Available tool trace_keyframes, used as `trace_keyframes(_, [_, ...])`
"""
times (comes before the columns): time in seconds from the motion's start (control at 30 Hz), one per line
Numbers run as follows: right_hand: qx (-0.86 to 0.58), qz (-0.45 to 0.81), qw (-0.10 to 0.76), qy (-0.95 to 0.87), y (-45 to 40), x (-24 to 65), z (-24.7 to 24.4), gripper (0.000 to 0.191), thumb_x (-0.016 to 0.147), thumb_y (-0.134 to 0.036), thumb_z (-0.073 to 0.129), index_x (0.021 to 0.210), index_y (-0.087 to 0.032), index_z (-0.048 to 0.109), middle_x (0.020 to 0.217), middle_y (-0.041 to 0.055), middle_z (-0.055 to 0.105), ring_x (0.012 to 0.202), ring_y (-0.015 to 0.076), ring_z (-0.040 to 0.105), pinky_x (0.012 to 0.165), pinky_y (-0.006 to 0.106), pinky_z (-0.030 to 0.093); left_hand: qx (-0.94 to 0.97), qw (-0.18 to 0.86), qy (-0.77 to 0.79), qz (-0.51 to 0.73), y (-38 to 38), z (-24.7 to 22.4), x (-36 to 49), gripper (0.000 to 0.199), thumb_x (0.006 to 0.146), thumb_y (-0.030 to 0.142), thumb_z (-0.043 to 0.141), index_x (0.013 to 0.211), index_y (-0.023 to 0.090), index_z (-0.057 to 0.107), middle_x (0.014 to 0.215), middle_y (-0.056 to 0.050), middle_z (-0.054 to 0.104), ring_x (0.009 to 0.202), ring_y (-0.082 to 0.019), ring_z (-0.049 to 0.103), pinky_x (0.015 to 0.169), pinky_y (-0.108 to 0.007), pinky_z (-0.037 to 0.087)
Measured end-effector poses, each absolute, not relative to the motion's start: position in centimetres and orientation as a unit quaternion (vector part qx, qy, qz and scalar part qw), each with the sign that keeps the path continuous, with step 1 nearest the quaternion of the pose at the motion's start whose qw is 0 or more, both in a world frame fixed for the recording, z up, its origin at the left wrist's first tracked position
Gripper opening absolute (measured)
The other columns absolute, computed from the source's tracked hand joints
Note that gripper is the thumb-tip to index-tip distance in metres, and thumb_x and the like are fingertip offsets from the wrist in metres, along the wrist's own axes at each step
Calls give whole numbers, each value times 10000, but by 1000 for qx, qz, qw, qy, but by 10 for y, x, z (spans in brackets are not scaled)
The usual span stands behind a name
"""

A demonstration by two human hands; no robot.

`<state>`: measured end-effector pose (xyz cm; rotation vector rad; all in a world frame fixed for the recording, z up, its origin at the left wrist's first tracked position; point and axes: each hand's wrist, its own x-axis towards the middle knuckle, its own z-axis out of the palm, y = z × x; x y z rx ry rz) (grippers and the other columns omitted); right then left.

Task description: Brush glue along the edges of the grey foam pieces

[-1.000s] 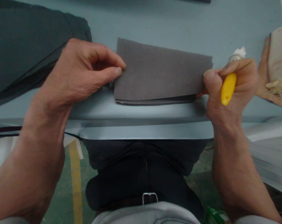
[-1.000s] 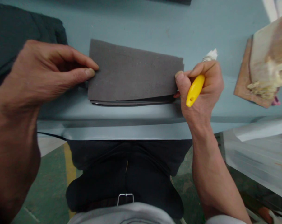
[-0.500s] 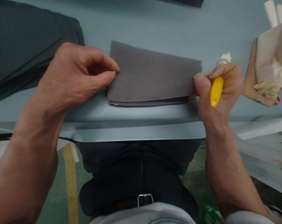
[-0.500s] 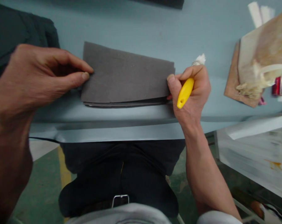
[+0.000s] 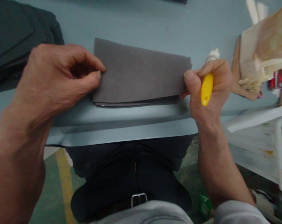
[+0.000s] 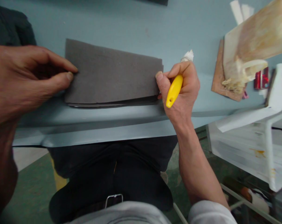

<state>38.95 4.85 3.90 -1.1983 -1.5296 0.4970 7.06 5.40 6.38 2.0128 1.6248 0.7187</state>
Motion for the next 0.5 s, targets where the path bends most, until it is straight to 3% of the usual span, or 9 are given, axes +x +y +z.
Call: trace_keyframes(0.5, [-502, 169, 508, -679, 52, 401, 28, 449, 906, -619, 800, 877, -259, 532, 694, -81, 575, 464, 62, 474, 433, 230, 375, 708, 240, 605, 274, 54, 60, 70, 444, 859, 464, 652, 1182, 209, 820, 873, 58, 729, 744, -108, 643, 925, -421, 607])
